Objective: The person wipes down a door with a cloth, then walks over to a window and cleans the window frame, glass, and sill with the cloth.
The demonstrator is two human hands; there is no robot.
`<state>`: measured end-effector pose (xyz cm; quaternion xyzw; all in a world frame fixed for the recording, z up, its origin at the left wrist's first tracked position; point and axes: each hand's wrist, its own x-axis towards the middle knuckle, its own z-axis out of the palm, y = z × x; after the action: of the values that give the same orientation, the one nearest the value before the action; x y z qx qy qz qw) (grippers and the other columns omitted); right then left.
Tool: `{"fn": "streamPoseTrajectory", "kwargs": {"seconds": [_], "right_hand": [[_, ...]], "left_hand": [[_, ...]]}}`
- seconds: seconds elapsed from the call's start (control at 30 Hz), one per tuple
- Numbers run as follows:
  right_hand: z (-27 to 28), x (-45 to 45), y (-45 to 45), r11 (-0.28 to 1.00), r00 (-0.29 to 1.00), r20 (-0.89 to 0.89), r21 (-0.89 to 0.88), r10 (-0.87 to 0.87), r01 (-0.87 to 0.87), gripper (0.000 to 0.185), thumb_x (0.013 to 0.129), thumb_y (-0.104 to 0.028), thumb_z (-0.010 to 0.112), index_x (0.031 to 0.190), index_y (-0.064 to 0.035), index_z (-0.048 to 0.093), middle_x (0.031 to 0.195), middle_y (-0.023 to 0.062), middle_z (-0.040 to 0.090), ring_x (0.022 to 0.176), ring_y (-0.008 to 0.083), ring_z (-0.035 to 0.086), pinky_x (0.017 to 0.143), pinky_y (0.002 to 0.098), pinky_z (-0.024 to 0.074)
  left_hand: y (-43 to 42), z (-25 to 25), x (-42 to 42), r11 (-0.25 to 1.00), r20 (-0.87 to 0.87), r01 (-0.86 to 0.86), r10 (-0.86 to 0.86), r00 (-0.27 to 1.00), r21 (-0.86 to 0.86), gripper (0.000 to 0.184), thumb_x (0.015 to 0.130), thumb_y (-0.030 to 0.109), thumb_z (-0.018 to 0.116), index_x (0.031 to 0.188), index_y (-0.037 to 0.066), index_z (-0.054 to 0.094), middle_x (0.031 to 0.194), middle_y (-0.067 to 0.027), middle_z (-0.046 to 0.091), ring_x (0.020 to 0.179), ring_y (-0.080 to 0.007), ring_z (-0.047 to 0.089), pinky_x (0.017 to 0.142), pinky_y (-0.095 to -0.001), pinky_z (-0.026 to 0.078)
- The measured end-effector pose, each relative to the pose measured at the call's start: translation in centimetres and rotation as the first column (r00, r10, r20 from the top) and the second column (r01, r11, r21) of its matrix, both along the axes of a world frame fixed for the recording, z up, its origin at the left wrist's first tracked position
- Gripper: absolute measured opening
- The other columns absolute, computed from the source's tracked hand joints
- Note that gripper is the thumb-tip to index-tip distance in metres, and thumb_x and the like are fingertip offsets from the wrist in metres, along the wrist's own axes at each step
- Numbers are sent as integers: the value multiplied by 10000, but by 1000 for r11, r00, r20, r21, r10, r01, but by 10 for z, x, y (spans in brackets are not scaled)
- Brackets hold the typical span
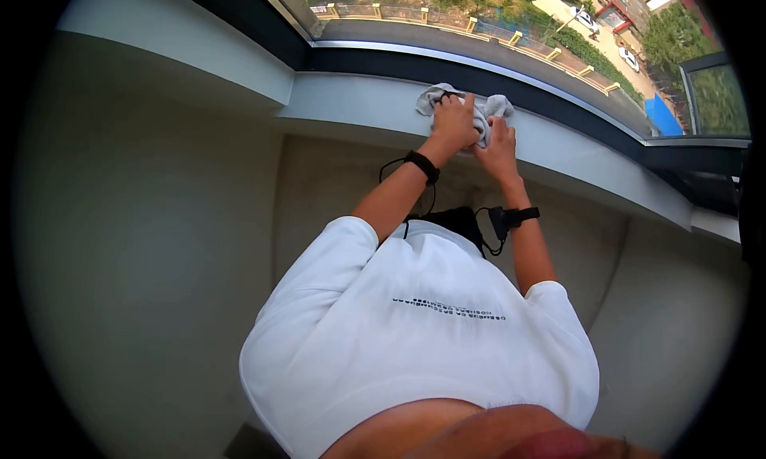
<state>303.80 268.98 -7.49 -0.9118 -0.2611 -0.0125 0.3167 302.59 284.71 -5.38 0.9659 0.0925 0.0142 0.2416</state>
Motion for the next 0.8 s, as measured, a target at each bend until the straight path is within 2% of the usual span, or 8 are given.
{"fn": "streamPoseTrajectory", "kwargs": {"seconds": [0.07, 0.1, 0.2, 0.33, 0.43, 0.53, 0.6, 0.8], "right_hand": [[-6, 9, 11, 1000, 998, 53, -21, 22, -20, 548, 713, -299, 802, 1142, -92, 530, 1096, 123, 595, 982, 385, 547, 832, 497, 467], [-10, 16, 20, 999, 997, 62, -6, 42, -42, 544, 715, -296, 798, 1141, -92, 530, 1098, 124, 597, 979, 387, 549, 831, 499, 470], [-19, 18, 56, 993, 990, 101, 47, 99, -105, 542, 700, -249, 796, 1150, -96, 535, 1119, 126, 603, 990, 401, 562, 842, 502, 483], [-8, 11, 88, 968, 984, 66, 177, 166, -176, 585, 695, -180, 798, 1211, -101, 534, 1150, 140, 618, 1044, 402, 591, 903, 483, 495], [8, 5, 94, 948, 976, -70, 261, 207, -183, 612, 717, -140, 786, 1271, -109, 528, 1188, 155, 626, 1092, 399, 604, 939, 469, 502], [-3, 13, 83, 944, 974, -86, 276, 211, -181, 664, 760, -108, 755, 1373, -121, 501, 1268, 195, 595, 1154, 427, 586, 965, 476, 501], [-4, 7, 77, 952, 976, -113, 269, 184, -149, 689, 768, -102, 745, 1406, -115, 488, 1302, 218, 573, 1174, 444, 573, 983, 480, 491], [-5, -11, 21, 958, 980, -137, 231, -141, 170, 646, 801, -70, 705, 1409, -76, 489, 1314, 261, 543, 1176, 482, 554, 993, 494, 478]], "left_hand": [[15, -19, -10, 968, 138, -76, 111, 984, -239, 611, 654, 184, 707, 1221, 32, 538, 1142, -240, 631, 1086, -430, 592, 986, -504, 455], [21, -18, -15, 942, 99, -131, 169, 981, -310, 610, 663, 185, 716, 1222, 35, 525, 1195, -202, 605, 1124, -412, 564, 1023, -492, 420], [42, -44, -23, 947, 296, -240, 297, 908, -213, 618, 669, 209, 728, 1222, 38, 510, 1217, -209, 570, 1167, -409, 530, 1036, -500, 400], [81, -54, -27, 914, 393, -254, 370, 842, -315, 676, 655, 157, 700, 1253, -22, 439, 1214, -254, 513, 1178, -453, 482, 1064, -528, 350], [107, -50, -20, 930, 340, -284, 352, 872, -235, 798, 671, 136, 673, 1370, -62, 344, 1314, -309, 481, 1238, -487, 440, 1117, -526, 307], [111, -33, 2, 986, 247, -157, 165, 955, -52, 801, 703, 255, 665, 1386, -67, 396, 1383, -296, 460, 1337, -466, 394, 1184, -525, 231], [98, -18, 10, 981, 160, -188, 180, 971, 37, 795, 728, 283, 642, 1399, -71, 407, 1396, -303, 458, 1348, -458, 398, 1179, -531, 241], [5, -35, 41, 975, 190, -103, 65, 980, 197, 773, 757, 291, 617, 1374, -133, 421, 1371, -325, 478, 1312, -475, 431, 1146, -591, 253]]}}
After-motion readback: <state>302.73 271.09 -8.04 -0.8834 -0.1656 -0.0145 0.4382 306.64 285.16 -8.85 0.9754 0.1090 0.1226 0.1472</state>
